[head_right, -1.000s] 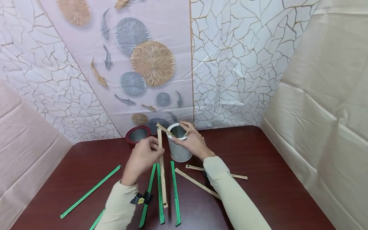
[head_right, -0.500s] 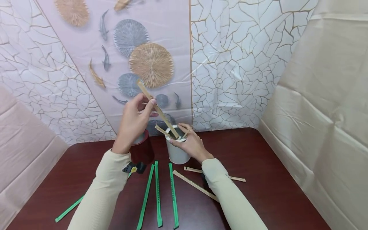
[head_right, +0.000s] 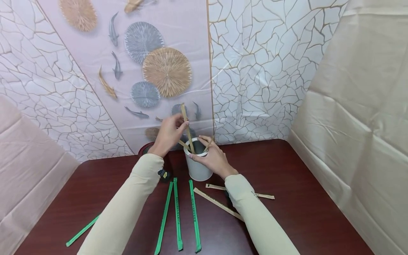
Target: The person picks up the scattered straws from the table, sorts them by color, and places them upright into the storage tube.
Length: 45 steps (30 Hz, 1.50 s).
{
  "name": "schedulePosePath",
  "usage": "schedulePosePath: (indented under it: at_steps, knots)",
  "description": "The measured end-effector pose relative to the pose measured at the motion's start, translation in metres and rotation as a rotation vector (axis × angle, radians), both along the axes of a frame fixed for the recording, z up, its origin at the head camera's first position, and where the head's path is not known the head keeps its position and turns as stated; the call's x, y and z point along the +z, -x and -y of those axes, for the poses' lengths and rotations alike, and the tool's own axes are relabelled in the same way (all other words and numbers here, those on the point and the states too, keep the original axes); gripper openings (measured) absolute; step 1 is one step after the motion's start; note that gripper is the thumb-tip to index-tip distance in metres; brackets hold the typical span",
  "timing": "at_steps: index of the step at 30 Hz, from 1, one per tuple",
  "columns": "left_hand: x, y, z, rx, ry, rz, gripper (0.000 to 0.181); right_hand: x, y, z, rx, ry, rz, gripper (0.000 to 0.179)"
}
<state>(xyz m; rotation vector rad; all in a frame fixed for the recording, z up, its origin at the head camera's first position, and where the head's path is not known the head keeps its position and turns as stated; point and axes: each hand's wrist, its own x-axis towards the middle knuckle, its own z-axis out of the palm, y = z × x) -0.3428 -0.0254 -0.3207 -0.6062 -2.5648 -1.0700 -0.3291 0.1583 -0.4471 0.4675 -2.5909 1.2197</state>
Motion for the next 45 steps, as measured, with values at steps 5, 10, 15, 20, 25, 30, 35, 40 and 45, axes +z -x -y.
schedulePosePath:
  at_steps: [5, 10, 15, 20, 25, 30, 35, 40, 45]
  knots:
    - [-0.015, 0.006, -0.009, 0.003, 0.054, 0.064, 0.019, 0.0, -0.001, -0.001, -0.001, 0.001, -0.014, 0.087]
    - [-0.026, 0.01, -0.011, 0.041, 0.077, 0.124, 0.014, -0.001, -0.001, -0.001, 0.003, -0.003, -0.027, 0.085]
    - [-0.03, 0.012, -0.008, 0.097, 0.094, 0.21, 0.02, 0.0, -0.002, -0.001, 0.012, -0.004, -0.031, 0.083]
    - [-0.024, 0.008, -0.003, 0.129, 0.081, 0.252, 0.045, 0.001, -0.002, -0.001, 0.017, -0.01, -0.014, 0.083]
    - [-0.006, 0.001, 0.004, 0.085, 0.002, 0.192, 0.062, 0.001, -0.001, -0.001, 0.01, -0.001, -0.005, 0.082]
    - [0.015, -0.007, 0.017, 0.047, -0.127, 0.122, 0.061, 0.001, 0.001, -0.002, 0.021, 0.008, -0.021, 0.083]
    - [0.026, -0.025, 0.036, 0.006, -0.258, 0.051, 0.048, 0.001, 0.0, -0.001, 0.032, 0.019, -0.026, 0.082]
    - [0.009, -0.044, 0.051, -0.013, -0.279, 0.021, 0.049, 0.003, 0.001, -0.004, 0.053, -0.003, -0.015, 0.082]
    - [-0.022, -0.054, 0.06, -0.004, -0.228, 0.068, 0.054, 0.004, 0.0, -0.007, 0.081, -0.009, -0.008, 0.081]
